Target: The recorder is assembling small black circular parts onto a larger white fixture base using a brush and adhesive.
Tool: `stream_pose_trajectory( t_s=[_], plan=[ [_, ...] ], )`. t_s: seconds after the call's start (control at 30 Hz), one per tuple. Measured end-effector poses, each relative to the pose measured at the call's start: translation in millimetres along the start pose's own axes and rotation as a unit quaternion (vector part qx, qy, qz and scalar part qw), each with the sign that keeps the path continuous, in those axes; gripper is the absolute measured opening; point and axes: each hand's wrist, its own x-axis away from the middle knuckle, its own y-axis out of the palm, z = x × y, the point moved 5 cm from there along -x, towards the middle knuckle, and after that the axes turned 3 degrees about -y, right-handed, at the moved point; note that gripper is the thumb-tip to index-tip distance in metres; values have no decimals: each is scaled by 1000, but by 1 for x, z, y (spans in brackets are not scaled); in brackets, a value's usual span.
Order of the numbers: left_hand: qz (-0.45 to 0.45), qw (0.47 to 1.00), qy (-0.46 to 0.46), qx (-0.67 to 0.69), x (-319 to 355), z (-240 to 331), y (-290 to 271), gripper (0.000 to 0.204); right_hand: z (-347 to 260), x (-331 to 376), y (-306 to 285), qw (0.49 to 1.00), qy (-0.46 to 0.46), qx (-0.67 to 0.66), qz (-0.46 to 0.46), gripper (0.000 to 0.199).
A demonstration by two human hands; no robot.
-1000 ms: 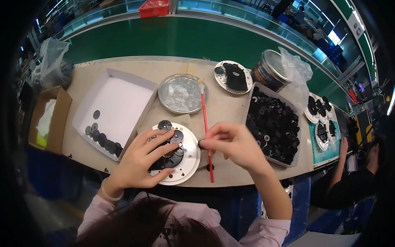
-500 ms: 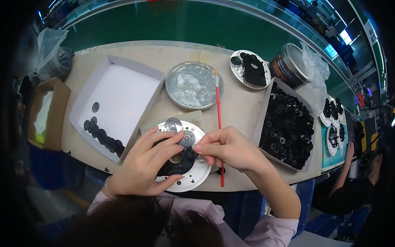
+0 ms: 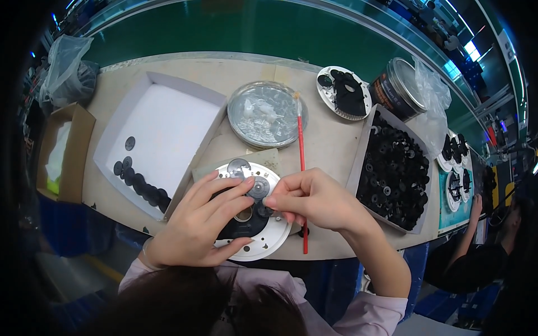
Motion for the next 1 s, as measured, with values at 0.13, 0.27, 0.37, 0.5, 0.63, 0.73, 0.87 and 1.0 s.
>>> stream_pose_trajectory(
  t_s=[0.13, 0.27, 0.37, 0.5, 0.63, 0.73, 0.87, 1.0],
  plan=[
    [0, 1000, -1, 4, 0, 0, 0, 47, -1, 0, -1, 1000, 3, 19, 1, 14],
    [-1, 1000, 1, 5, 0, 0, 0, 46, 8, -4, -5, 998, 23, -54, -26, 16],
    [-2, 1000, 2, 4, 0, -1, 0, 46, 10, -5, -7, 997, 31, -67, -25, 16],
    [-4, 1000, 1, 4, 1, 0, -1, 46, 9, -5, -4, 997, 22, -67, -38, 16],
    [-1, 1000, 4, 1, 2, -1, 0, 46, 1, -2, 0, 1000, 14, -23, -12, 14],
    [-3, 1000, 3, 5, 1, 0, 0, 46, -1, -1, 5, 998, -12, 55, 19, 15],
    [-1, 1000, -1, 12, 0, 0, 0, 46, -5, 4, -9, 945, 1, 306, 118, 17],
    [-18, 1000, -4, -12, 2, -1, 0, 48, -20, 29, -40, 921, -166, 260, 239, 12]
  ],
)
